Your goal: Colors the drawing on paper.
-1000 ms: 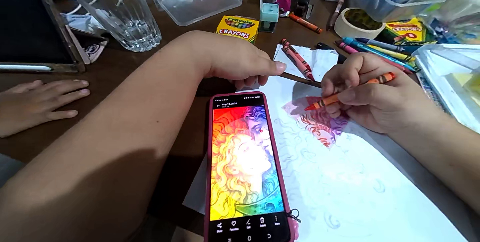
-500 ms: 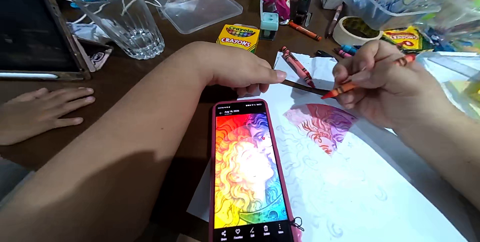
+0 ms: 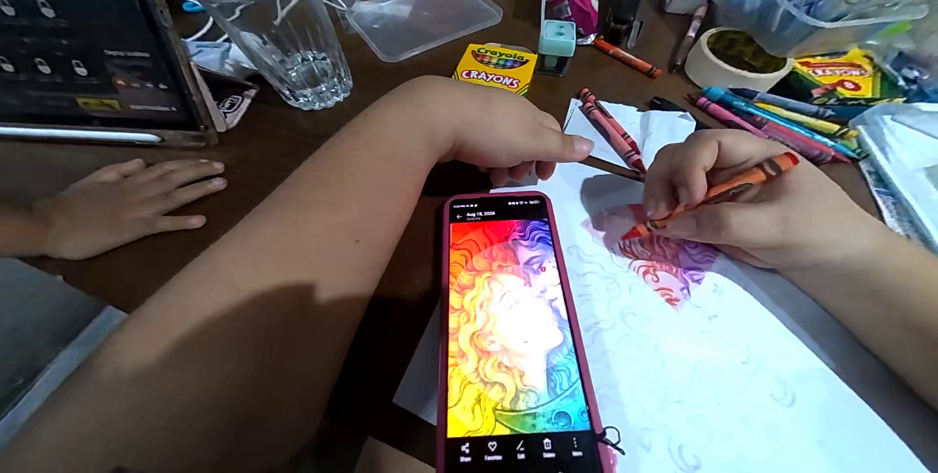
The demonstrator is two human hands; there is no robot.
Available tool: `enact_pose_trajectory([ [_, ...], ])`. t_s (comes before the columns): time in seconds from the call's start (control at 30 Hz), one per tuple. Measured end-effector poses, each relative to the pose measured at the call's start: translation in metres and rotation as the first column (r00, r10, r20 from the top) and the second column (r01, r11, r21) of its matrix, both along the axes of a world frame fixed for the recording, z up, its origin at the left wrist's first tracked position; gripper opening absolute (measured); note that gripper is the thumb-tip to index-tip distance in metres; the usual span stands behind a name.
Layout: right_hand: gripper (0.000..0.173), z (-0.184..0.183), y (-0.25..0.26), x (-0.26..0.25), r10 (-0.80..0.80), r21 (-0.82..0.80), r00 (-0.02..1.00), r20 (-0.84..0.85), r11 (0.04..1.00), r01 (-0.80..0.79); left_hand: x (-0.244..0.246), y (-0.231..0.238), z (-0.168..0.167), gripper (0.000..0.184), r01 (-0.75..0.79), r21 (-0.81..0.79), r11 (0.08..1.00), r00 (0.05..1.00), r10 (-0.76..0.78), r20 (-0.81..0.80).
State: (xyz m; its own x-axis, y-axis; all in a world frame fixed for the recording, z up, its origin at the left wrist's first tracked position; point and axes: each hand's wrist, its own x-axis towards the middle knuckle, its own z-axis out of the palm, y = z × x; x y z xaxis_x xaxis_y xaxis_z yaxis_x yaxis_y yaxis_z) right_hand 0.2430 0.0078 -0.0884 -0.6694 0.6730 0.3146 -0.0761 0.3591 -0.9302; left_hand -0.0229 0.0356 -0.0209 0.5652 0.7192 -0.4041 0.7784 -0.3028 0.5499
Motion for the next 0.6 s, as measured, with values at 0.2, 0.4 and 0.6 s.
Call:
enact_pose_trajectory([
  [0.2,0.017,-0.002,-0.002,-0.005,-0.029,0.072,0.999,-0.026,0.997,0.031,0.0,0.002,-0.003,0.049,0.004,-0.009,1.0,1.0,-0.003,0.023],
  [0.4,0.021,-0.003,-0.006,-0.009,-0.129,0.086,0.991,-0.035,0.988,0.131,-0.003,0.004,-0.005,0.045,0.037,0.01,0.999,0.999,-0.038,0.033],
  [0.6,0.022,-0.006,-0.004,-0.007,-0.165,-0.048,0.976,-0.144,0.986,0.159,-0.021,0.004,-0.004,0.028,0.226,0.059,0.972,0.961,-0.233,0.151],
])
